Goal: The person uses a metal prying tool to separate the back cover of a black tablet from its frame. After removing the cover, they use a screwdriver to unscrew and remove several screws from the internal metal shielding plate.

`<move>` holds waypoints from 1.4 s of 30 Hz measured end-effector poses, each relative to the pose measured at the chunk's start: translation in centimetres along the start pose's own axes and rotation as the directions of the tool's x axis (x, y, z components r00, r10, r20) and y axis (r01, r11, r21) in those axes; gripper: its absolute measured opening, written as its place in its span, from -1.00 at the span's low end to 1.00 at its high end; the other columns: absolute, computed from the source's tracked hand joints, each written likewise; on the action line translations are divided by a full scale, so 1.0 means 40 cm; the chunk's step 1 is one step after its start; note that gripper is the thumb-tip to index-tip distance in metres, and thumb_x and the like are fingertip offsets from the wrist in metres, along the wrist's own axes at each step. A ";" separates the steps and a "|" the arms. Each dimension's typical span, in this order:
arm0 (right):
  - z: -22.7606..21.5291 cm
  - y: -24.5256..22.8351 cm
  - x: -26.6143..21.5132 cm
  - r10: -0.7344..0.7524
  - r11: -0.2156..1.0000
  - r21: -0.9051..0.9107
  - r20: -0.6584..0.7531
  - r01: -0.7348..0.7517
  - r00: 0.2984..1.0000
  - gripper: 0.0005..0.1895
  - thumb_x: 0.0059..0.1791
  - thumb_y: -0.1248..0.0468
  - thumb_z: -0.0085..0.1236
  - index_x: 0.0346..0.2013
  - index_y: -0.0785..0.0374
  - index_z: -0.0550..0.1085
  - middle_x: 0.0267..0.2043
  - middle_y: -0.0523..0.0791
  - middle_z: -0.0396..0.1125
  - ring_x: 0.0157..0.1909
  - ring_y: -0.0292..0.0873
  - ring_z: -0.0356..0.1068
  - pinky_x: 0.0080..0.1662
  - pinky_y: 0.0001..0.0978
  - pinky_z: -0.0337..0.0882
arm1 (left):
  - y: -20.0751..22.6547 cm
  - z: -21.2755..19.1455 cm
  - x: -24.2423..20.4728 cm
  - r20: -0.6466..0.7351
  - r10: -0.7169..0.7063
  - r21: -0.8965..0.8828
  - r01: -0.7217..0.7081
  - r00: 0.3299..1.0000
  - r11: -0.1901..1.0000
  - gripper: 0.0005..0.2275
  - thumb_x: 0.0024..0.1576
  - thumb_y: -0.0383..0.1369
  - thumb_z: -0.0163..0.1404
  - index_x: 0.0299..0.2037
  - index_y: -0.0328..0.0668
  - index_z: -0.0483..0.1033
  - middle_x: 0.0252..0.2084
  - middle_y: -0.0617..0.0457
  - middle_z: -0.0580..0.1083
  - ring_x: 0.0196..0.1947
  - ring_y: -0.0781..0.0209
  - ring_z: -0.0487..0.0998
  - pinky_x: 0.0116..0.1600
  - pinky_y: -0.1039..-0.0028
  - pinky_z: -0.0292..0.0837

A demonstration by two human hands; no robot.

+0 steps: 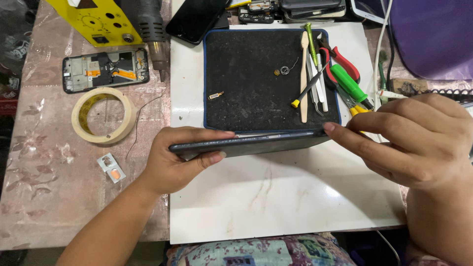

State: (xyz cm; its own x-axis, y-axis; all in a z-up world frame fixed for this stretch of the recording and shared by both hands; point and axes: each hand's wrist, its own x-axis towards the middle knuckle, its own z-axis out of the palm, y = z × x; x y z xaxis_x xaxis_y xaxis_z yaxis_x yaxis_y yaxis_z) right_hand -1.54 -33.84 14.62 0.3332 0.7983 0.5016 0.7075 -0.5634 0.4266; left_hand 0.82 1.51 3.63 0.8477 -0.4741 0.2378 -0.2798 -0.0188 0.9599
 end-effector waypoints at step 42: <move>0.009 -0.049 -0.001 0.232 0.962 0.108 0.157 -0.250 0.960 -0.86 -0.07 0.23 0.37 -0.32 0.23 0.61 -0.36 -0.15 0.50 -0.38 -0.24 0.41 -0.38 -0.39 0.23 | 0.282 0.164 -0.026 0.456 0.569 0.629 -0.700 0.684 0.339 -0.75 0.14 -0.33 0.09 -0.02 -0.21 0.49 -0.11 -0.06 0.49 -0.05 -0.05 0.52 0.14 0.08 0.39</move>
State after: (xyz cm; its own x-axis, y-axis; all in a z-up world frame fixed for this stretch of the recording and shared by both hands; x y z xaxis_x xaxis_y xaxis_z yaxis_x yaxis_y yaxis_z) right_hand -2.73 -32.68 13.51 0.5816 0.6694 0.4621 0.6651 -0.7185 0.2037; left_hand -6.17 -3.97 13.21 0.2156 -0.7364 0.6413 -0.9715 -0.2278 0.0652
